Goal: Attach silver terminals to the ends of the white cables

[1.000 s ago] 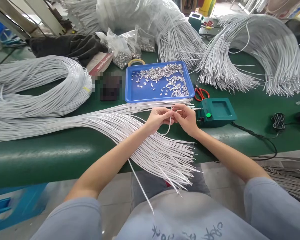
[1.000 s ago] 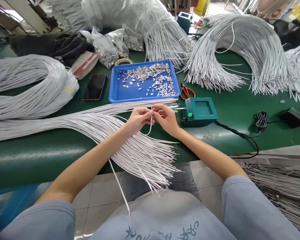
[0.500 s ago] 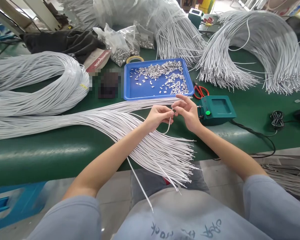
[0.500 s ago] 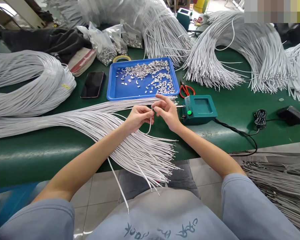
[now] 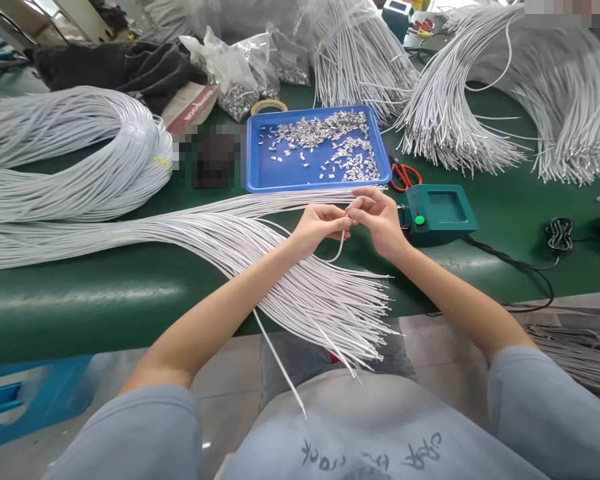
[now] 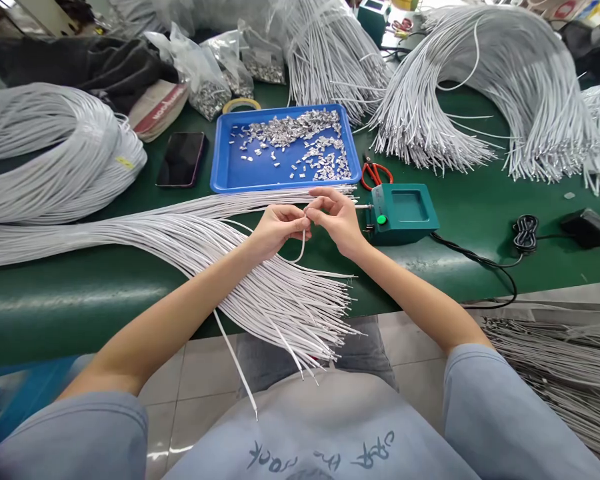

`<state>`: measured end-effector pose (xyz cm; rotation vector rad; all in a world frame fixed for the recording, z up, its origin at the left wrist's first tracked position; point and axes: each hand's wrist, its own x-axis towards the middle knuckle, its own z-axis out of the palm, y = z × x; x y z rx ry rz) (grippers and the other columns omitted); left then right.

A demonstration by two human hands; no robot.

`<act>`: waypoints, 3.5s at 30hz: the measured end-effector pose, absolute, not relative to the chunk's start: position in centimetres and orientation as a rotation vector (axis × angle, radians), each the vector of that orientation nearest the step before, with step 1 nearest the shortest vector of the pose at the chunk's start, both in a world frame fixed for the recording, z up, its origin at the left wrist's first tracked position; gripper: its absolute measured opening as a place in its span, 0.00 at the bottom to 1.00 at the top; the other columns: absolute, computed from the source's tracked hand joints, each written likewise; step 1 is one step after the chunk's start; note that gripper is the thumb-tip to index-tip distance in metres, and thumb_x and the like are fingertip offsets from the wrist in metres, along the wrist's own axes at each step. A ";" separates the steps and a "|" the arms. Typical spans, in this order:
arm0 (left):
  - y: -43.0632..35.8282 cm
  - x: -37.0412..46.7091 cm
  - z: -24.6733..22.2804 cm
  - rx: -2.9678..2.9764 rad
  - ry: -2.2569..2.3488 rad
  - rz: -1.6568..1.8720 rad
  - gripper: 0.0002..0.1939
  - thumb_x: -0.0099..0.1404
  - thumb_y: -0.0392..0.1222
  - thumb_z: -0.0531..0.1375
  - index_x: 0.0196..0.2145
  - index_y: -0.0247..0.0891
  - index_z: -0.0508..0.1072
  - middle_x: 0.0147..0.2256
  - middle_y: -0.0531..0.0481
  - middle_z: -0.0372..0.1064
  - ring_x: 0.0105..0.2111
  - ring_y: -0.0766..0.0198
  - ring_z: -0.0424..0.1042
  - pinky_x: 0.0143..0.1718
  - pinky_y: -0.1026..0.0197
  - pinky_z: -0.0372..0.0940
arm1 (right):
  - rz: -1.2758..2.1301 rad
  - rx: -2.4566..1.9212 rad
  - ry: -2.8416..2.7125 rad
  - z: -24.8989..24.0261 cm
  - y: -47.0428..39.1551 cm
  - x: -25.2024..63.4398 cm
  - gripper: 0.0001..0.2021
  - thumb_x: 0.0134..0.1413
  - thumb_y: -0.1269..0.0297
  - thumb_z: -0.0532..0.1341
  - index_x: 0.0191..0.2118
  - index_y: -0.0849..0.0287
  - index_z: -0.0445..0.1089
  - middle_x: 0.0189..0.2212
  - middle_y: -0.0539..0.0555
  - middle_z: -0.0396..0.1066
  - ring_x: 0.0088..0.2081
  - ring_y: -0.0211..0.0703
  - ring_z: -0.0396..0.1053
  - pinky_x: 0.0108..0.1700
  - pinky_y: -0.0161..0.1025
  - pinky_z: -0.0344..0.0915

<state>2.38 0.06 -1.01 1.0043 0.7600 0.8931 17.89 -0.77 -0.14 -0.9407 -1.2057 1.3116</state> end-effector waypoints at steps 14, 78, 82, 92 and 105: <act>0.0 2.5 -0.8 0.943 0.784 0.944 0.24 0.41 0.53 0.74 0.26 0.30 0.73 0.23 0.52 0.73 0.22 0.69 0.73 0.25 0.67 0.70 | 1.474 -0.973 -1.069 0.1 -0.7 17.8 0.14 0.38 0.71 0.61 0.37 0.56 0.68 0.22 0.42 0.63 0.23 0.29 0.61 0.27 0.32 0.66; 0.3 1.9 -1.1 0.960 0.663 0.833 0.18 0.48 0.49 0.73 0.27 0.31 0.78 0.24 0.51 0.72 0.22 0.71 0.71 0.26 0.67 0.69 | 0.837 -0.912 -1.689 -1.1 -0.7 18.4 0.11 0.54 0.65 0.60 0.45 0.51 0.71 0.39 0.52 0.71 0.41 0.40 0.69 0.31 0.35 0.69; 0.4 1.9 -1.1 0.922 0.678 0.866 0.18 0.46 0.50 0.73 0.26 0.31 0.77 0.23 0.51 0.72 0.21 0.72 0.70 0.25 0.69 0.68 | 0.814 -0.916 -1.663 -1.3 -0.7 18.3 0.11 0.55 0.64 0.61 0.45 0.52 0.72 0.37 0.51 0.71 0.40 0.38 0.70 0.29 0.33 0.67; 0.1 2.1 -0.7 0.929 0.711 0.841 0.22 0.42 0.50 0.75 0.27 0.30 0.77 0.22 0.51 0.72 0.19 0.70 0.71 0.22 0.68 0.67 | 1.049 -0.892 -1.372 -1.5 -0.2 18.3 0.08 0.50 0.61 0.64 0.37 0.54 0.72 0.34 0.50 0.73 0.34 0.36 0.70 0.29 0.34 0.69; 0.1 2.4 -0.9 1.008 0.678 0.845 0.21 0.43 0.51 0.75 0.27 0.30 0.78 0.24 0.51 0.73 0.20 0.71 0.72 0.24 0.68 0.69 | 1.277 -0.850 -1.217 -0.8 -0.4 17.9 0.16 0.41 0.59 0.71 0.37 0.54 0.70 0.24 0.43 0.69 0.23 0.30 0.66 0.25 0.32 0.63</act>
